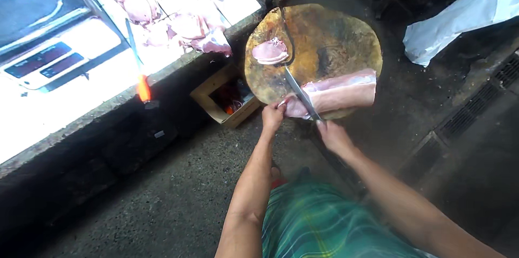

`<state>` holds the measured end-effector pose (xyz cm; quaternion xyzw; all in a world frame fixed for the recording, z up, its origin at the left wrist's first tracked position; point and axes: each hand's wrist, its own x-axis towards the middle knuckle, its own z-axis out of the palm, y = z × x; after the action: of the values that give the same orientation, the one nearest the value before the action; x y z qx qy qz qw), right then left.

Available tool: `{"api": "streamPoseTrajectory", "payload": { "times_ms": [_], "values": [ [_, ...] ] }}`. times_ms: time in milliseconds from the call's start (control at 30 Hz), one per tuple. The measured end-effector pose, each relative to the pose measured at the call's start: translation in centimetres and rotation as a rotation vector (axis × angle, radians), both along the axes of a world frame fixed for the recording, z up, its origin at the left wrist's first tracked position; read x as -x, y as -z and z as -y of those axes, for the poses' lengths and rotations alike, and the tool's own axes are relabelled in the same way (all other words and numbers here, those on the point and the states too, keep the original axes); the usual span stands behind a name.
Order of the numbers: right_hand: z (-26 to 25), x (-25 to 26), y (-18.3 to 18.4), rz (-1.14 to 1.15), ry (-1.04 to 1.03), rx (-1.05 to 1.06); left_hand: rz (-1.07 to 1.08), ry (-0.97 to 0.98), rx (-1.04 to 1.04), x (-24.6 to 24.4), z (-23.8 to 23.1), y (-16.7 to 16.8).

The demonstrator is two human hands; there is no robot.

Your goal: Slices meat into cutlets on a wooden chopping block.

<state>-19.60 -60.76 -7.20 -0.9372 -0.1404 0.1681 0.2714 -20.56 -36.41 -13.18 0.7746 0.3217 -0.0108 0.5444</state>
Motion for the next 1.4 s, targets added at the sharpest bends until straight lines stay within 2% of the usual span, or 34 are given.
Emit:
{"api": "streamPoseTrajectory", "payload": {
  "times_ms": [33,100,200,333,400,433,500,567,700,833,1033,1100,1167,1233,1267,1333,1400],
  "values": [
    [0.0,-0.1,-0.1,-0.16,0.007,0.164,-0.007,-0.007,-0.01,0.1,-0.1,0.2],
    [-0.3,0.0,-0.9,-0.282,-0.014,0.29,-0.013,-0.026,0.009,0.4,-0.9,1.2],
    [0.8,0.1,-1.7,-0.254,-0.007,0.211,0.084,-0.111,0.154,1.1,-0.7,2.3],
    [1.0,1.2,-3.1,-0.016,0.006,0.008,0.179,-0.201,0.269,1.9,-0.5,3.4],
    [0.7,0.9,-2.5,0.053,-0.009,-0.043,0.177,-0.205,0.29,2.0,-0.5,3.6],
    [0.8,0.7,-1.6,0.029,-0.012,-0.017,0.188,-0.215,0.302,2.0,-0.3,3.6],
    [1.3,0.9,-0.3,-0.17,0.002,0.136,0.253,-0.267,0.335,2.0,-0.1,3.4],
    [2.2,1.4,-0.6,-0.298,0.017,0.259,0.314,-0.352,0.352,1.9,-0.6,2.4],
    [4.3,3.8,-0.9,-0.356,0.04,0.282,0.273,-0.291,0.25,2.1,-3.3,2.1],
    [3.1,3.4,-2.6,-0.29,0.043,0.151,0.112,-0.176,0.145,0.5,-5.5,1.5],
    [-1.3,2.9,-3.6,0.27,-0.06,-0.408,0.021,-0.128,0.112,-0.9,-6.2,0.4],
    [-2.5,2.1,-2.5,0.354,-0.077,-0.477,0.007,-0.142,0.13,-1.1,-6.2,0.3],
    [-2.4,1.7,-0.5,0.221,-0.088,-0.312,-0.013,-0.146,0.125,-1.2,-6.4,0.7],
    [-1.9,0.7,-0.3,-0.22,-0.081,0.037,-0.03,-0.126,0.102,-0.9,-6.8,0.7],
    [-1.6,-0.3,-0.6,-0.384,-0.064,0.119,-0.029,-0.115,0.093,-0.7,-7.0,0.4],
    [-0.2,-1.5,-1.3,-0.531,-0.047,0.166,0.032,-0.082,0.088,0.0,-7.4,-0.4],
    [2.2,-0.4,-1.3,-0.598,-0.023,0.144,0.062,0.028,0.009,1.4,-7.4,-2.6]
  ]
}}
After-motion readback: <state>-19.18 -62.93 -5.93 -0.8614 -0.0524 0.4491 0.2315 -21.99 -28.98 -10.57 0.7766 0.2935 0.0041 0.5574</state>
